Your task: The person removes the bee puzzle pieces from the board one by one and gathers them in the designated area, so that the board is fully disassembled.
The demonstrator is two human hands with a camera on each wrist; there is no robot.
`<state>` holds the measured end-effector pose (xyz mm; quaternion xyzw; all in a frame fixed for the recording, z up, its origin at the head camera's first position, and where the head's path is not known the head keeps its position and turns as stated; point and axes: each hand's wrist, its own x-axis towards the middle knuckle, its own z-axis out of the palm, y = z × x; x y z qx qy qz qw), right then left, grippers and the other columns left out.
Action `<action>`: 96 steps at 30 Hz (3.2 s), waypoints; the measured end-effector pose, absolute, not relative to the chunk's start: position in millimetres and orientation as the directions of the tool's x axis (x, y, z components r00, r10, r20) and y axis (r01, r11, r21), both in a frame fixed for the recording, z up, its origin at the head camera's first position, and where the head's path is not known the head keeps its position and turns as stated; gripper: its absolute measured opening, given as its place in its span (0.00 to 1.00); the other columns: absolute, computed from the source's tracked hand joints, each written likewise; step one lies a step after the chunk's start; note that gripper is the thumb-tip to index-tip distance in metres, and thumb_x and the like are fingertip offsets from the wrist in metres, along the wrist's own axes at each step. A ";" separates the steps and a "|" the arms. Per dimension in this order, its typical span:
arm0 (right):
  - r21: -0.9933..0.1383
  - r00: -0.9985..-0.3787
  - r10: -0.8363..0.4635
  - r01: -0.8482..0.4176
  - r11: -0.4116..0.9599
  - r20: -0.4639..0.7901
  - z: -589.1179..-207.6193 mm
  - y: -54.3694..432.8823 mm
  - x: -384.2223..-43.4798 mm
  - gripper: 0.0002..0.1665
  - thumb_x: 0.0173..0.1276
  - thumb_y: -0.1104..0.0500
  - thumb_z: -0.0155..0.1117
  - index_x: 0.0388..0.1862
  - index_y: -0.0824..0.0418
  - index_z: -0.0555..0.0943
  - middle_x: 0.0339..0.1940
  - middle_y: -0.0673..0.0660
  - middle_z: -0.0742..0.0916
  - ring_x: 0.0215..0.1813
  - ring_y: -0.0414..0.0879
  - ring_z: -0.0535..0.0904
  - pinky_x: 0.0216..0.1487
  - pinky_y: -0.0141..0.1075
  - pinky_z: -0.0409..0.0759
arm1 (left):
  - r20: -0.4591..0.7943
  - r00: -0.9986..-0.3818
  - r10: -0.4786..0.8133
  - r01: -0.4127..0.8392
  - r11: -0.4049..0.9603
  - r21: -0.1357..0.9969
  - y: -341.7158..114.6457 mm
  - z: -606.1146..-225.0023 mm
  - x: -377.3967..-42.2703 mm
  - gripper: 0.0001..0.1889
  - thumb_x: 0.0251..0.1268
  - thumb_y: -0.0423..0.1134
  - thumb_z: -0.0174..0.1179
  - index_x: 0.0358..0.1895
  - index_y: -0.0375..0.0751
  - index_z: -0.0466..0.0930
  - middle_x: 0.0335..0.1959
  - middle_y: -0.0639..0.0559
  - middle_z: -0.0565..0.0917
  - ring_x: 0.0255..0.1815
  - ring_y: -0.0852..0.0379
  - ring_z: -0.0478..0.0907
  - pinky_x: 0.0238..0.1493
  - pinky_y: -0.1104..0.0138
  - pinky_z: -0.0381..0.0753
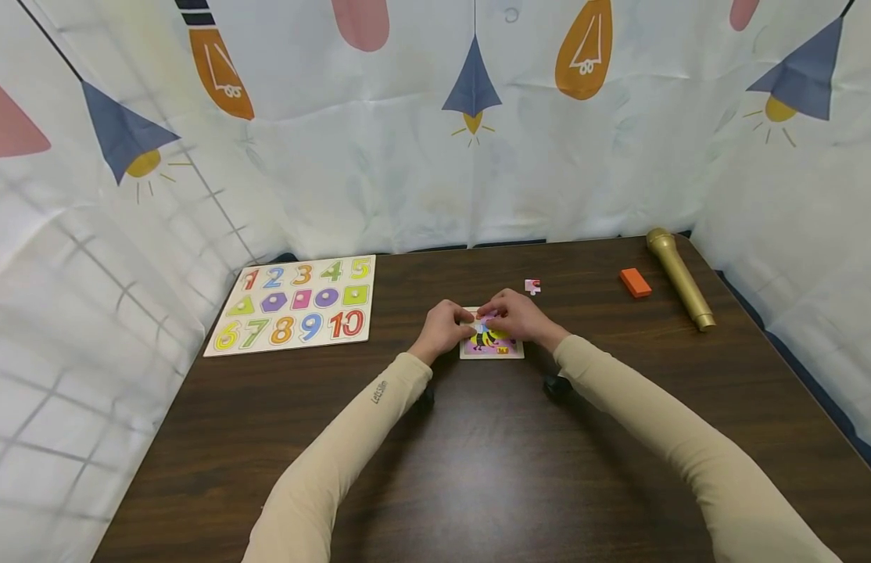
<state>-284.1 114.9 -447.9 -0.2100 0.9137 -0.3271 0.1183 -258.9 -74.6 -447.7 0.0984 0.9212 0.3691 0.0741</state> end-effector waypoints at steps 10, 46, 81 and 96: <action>-0.615 -0.886 -0.461 -0.336 0.713 -0.051 -446.4 111.8 -281.3 0.14 0.69 0.59 0.65 0.52 0.59 0.86 0.48 0.57 0.78 0.49 0.51 0.72 0.48 0.42 0.74 | -0.056 -0.968 0.243 0.136 0.704 0.697 -75.2 -447.3 -257.8 0.11 0.61 0.35 0.67 0.45 0.35 0.87 0.49 0.46 0.80 0.53 0.50 0.74 0.58 0.57 0.74; -0.613 -0.878 -0.478 -0.384 0.690 0.012 -448.9 115.1 -281.5 0.13 0.69 0.58 0.65 0.50 0.58 0.87 0.45 0.56 0.79 0.46 0.50 0.73 0.46 0.42 0.74 | -0.050 -0.969 0.243 0.145 0.718 0.681 -76.1 -447.4 -258.3 0.12 0.61 0.36 0.68 0.46 0.35 0.87 0.47 0.46 0.78 0.50 0.50 0.72 0.56 0.58 0.73; -0.570 -0.959 -0.260 -0.278 0.773 0.115 -444.3 206.8 -321.7 0.16 0.72 0.59 0.62 0.54 0.64 0.83 0.54 0.65 0.77 0.55 0.60 0.72 0.59 0.55 0.70 | -0.049 -0.972 0.232 0.133 0.705 0.697 -75.8 -448.7 -258.0 0.12 0.60 0.35 0.68 0.46 0.34 0.87 0.46 0.46 0.78 0.48 0.50 0.72 0.55 0.59 0.73; -0.538 -0.954 -0.294 -0.274 0.797 0.051 -447.4 239.0 -329.4 0.18 0.72 0.56 0.62 0.54 0.65 0.83 0.52 0.65 0.81 0.55 0.59 0.73 0.62 0.56 0.68 | -0.041 -0.971 0.236 0.143 0.706 0.694 -75.7 -447.6 -257.1 0.12 0.61 0.35 0.67 0.46 0.33 0.87 0.46 0.45 0.78 0.48 0.50 0.72 0.56 0.59 0.73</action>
